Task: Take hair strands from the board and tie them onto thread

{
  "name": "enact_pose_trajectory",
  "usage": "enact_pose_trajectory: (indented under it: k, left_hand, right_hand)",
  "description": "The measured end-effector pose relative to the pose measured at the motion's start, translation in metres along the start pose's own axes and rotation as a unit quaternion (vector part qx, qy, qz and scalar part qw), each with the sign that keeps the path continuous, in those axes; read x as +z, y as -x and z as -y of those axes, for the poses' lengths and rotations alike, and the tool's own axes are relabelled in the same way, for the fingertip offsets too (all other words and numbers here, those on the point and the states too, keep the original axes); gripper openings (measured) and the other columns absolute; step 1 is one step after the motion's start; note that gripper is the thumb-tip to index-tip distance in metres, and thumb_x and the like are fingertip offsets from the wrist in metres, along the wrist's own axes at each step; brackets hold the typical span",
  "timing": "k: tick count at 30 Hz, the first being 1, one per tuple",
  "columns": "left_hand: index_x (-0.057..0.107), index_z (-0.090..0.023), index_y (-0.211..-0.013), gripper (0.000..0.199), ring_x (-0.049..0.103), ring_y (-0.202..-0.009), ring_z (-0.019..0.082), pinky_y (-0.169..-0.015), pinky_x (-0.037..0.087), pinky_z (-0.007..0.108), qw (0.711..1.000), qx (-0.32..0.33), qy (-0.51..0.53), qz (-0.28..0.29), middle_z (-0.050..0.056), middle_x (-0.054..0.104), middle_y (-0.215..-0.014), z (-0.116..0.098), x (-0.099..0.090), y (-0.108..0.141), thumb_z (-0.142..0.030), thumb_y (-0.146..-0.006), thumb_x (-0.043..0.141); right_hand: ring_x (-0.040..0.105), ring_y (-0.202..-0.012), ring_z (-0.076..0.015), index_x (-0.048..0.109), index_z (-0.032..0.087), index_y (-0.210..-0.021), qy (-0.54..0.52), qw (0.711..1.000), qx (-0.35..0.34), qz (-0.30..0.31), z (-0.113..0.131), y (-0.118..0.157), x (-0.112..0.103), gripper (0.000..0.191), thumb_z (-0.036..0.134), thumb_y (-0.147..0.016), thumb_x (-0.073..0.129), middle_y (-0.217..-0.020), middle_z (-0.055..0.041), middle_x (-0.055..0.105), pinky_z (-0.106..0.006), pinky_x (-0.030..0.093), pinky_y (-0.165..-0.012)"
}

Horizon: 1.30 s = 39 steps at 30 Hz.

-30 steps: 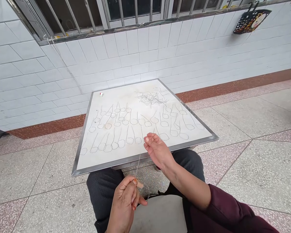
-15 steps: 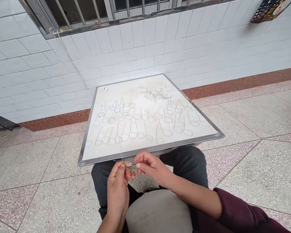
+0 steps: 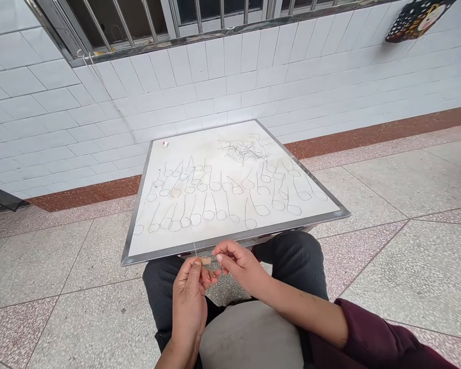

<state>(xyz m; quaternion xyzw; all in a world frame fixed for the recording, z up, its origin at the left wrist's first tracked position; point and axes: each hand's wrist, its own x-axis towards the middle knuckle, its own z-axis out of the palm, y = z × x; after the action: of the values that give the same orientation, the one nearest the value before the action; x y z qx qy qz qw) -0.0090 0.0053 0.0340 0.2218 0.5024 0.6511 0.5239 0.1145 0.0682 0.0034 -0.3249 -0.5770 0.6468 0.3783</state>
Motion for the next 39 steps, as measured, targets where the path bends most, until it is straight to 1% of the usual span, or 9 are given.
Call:
enact_pose_trajectory:
  k: [3,7,14,16,22,27,32,34,39]
  left_hand:
    - [0.065,-0.018,-0.076,0.025,0.062,-0.074,0.016,-0.086,0.053,0.034,1.0,0.009,-0.002,0.017,-0.001,0.061,-0.069,0.0,0.002,-0.003,-0.041,-0.082,0.072]
    - [0.07,-0.017,-0.084,0.026,0.065,-0.088,0.019,-0.093,0.051,0.038,0.999,0.007,-0.027,0.035,0.004,0.069,-0.084,0.002,0.0,-0.006,-0.043,-0.085,0.07]
    - [0.071,-0.022,-0.116,0.038,0.065,-0.09,0.022,-0.086,0.055,0.038,0.985,0.035,-0.16,0.055,0.003,0.065,-0.085,0.005,-0.011,-0.01,-0.049,-0.092,0.059]
    - [0.07,-0.023,-0.118,0.041,0.065,-0.087,0.022,-0.082,0.056,0.036,0.976,0.052,-0.202,0.054,0.003,0.064,-0.084,0.002,-0.009,-0.01,-0.051,-0.092,0.057]
    - [0.071,-0.021,-0.118,0.043,0.065,-0.075,0.022,-0.072,0.056,0.035,0.954,0.096,-0.279,0.053,0.003,0.065,-0.079,-0.007,0.0,-0.007,-0.052,-0.091,0.056]
    - [0.07,-0.019,-0.115,0.043,0.064,-0.075,0.021,-0.065,0.054,0.031,0.944,0.111,-0.305,0.058,0.004,0.063,-0.078,-0.007,-0.001,-0.005,-0.05,-0.094,0.05]
    - [0.071,-0.019,-0.094,0.038,0.06,-0.07,0.019,-0.061,0.05,0.028,0.93,0.134,-0.338,0.057,0.004,0.065,-0.082,-0.008,-0.004,-0.006,-0.048,-0.095,0.047]
    - [0.069,-0.019,-0.088,0.036,0.058,-0.068,0.018,-0.063,0.049,0.028,0.932,0.132,-0.334,0.049,0.002,0.062,-0.076,-0.007,-0.006,-0.008,-0.048,-0.095,0.048]
    - [0.061,-0.021,-0.08,0.035,0.055,-0.068,0.017,-0.068,0.048,0.028,0.956,0.095,-0.274,0.034,-0.002,0.055,-0.07,0.001,-0.011,-0.014,-0.05,-0.095,0.049]
  right_hand:
    - [0.053,-0.064,-0.0135,0.06,0.024,-0.095,0.017,1.0,-0.017,-0.017,-0.003,-0.001,-0.001,0.016,0.04,-0.092,0.057,-0.079,0.0009,0.056,-0.028,0.044,-0.059]
    - [0.049,-0.057,-0.0114,0.061,0.024,-0.091,0.046,0.997,-0.04,-0.054,-0.005,-0.004,-0.003,0.01,0.034,-0.09,0.059,-0.077,0.0014,0.055,-0.027,0.042,-0.054]
    - [0.049,-0.056,-0.011,0.063,0.026,-0.093,0.024,0.996,-0.05,-0.072,-0.006,-0.006,-0.004,0.009,0.032,-0.088,0.06,-0.081,0.0006,0.055,-0.025,0.042,-0.049]
    - [0.049,-0.056,-0.0108,0.063,0.026,-0.093,0.024,0.996,-0.054,-0.073,-0.007,-0.006,-0.004,0.009,0.033,-0.088,0.061,-0.081,0.0006,0.055,-0.024,0.043,-0.049]
    - [0.05,-0.055,-0.0091,0.064,0.024,-0.094,0.035,0.995,-0.064,-0.066,-0.007,-0.004,-0.007,0.011,0.033,-0.09,0.06,-0.083,0.0004,0.056,-0.023,0.047,-0.049]
    - [0.051,-0.056,-0.0095,0.065,0.023,-0.091,0.035,0.994,-0.081,-0.063,-0.004,-0.003,-0.007,0.012,0.034,-0.089,0.061,-0.081,0.0004,0.054,-0.022,0.047,-0.046]
    - [0.05,-0.05,-0.0075,0.066,0.024,-0.089,0.033,0.994,-0.086,-0.058,-0.006,-0.002,-0.008,0.011,0.034,-0.089,0.062,-0.081,0.001,0.056,-0.024,0.045,-0.047]
    - [0.052,-0.053,-0.0081,0.067,0.025,-0.095,0.015,0.996,-0.075,-0.043,-0.007,-0.001,-0.009,0.011,0.033,-0.089,0.063,-0.082,0.0014,0.058,-0.025,0.047,-0.053]
    - [0.057,-0.069,-0.0111,0.065,0.025,-0.105,-0.084,0.996,-0.036,0.0,-0.005,0.0,-0.007,0.026,0.037,-0.082,0.072,-0.087,0.001,0.059,-0.027,0.049,-0.064]
